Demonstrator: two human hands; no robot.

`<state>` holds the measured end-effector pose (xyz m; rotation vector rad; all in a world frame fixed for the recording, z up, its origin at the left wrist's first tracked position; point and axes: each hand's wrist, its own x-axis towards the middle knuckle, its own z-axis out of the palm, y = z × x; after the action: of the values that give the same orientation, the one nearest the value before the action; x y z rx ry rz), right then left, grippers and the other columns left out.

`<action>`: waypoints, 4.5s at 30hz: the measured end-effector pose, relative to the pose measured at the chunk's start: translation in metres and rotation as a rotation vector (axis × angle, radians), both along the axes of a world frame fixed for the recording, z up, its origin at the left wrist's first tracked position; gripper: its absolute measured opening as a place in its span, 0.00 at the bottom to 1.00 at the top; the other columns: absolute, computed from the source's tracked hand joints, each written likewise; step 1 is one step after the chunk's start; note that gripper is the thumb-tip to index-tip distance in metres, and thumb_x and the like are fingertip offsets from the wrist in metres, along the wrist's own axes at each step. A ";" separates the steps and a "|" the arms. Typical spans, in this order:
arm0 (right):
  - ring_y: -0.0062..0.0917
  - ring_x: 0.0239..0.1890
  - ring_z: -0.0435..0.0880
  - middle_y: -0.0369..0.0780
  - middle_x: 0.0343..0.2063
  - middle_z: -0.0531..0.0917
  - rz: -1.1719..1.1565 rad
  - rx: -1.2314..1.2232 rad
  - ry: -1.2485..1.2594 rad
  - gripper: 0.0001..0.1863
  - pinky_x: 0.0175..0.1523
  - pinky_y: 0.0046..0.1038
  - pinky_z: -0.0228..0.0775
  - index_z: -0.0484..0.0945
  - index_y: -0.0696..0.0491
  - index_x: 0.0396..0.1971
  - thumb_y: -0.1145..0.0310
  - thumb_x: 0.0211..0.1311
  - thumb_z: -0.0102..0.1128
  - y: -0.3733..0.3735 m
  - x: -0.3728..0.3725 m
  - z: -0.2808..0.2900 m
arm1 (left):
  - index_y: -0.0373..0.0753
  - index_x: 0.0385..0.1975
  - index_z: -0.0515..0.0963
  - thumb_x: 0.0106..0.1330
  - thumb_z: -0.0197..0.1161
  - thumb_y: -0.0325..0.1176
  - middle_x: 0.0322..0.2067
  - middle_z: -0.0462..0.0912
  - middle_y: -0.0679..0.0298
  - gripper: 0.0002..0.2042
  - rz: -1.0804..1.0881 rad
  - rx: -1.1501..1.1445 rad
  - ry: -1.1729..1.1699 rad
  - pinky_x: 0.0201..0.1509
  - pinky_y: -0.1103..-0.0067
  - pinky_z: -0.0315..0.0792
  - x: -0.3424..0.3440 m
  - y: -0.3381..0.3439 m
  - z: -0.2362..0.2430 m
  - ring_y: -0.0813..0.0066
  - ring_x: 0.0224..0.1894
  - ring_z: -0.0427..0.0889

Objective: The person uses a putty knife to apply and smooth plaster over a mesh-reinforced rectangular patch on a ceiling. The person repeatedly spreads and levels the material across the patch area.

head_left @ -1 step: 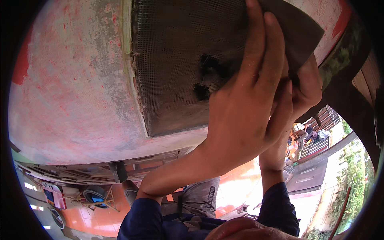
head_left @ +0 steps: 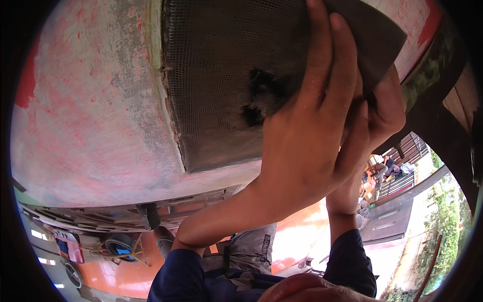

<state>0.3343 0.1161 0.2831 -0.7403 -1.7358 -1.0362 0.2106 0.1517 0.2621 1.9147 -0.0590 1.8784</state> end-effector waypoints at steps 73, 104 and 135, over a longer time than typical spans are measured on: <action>0.20 0.30 0.80 0.40 0.33 0.84 -0.112 -0.355 -0.032 0.11 0.34 0.20 0.71 0.83 0.62 0.44 0.79 0.61 0.64 -0.024 -0.045 0.064 | 0.27 0.73 0.49 0.61 0.61 0.34 0.72 0.48 0.32 0.41 -0.080 -0.112 0.023 0.27 0.77 0.77 -0.030 -0.008 -0.014 0.63 0.30 0.84; 0.33 0.39 0.87 0.43 0.42 0.85 -0.112 -0.011 -0.045 0.18 0.41 0.27 0.78 0.82 0.59 0.46 0.74 0.54 0.63 -0.001 -0.029 0.021 | 0.25 0.72 0.50 0.59 0.63 0.35 0.71 0.50 0.33 0.43 -0.051 0.001 -0.002 0.33 0.75 0.79 -0.028 0.004 -0.020 0.58 0.33 0.85; 0.27 0.36 0.86 0.41 0.38 0.86 -0.067 -0.008 0.077 0.14 0.38 0.24 0.76 0.84 0.57 0.43 0.78 0.56 0.64 0.015 -0.052 0.013 | 0.24 0.72 0.48 0.60 0.63 0.36 0.71 0.48 0.31 0.44 -0.102 0.008 -0.010 0.33 0.77 0.78 -0.048 0.014 -0.021 0.57 0.36 0.85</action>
<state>0.2825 0.1310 0.2958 -0.8379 -1.6599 -1.0331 0.1624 0.1655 0.2410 1.8713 -0.1642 1.8225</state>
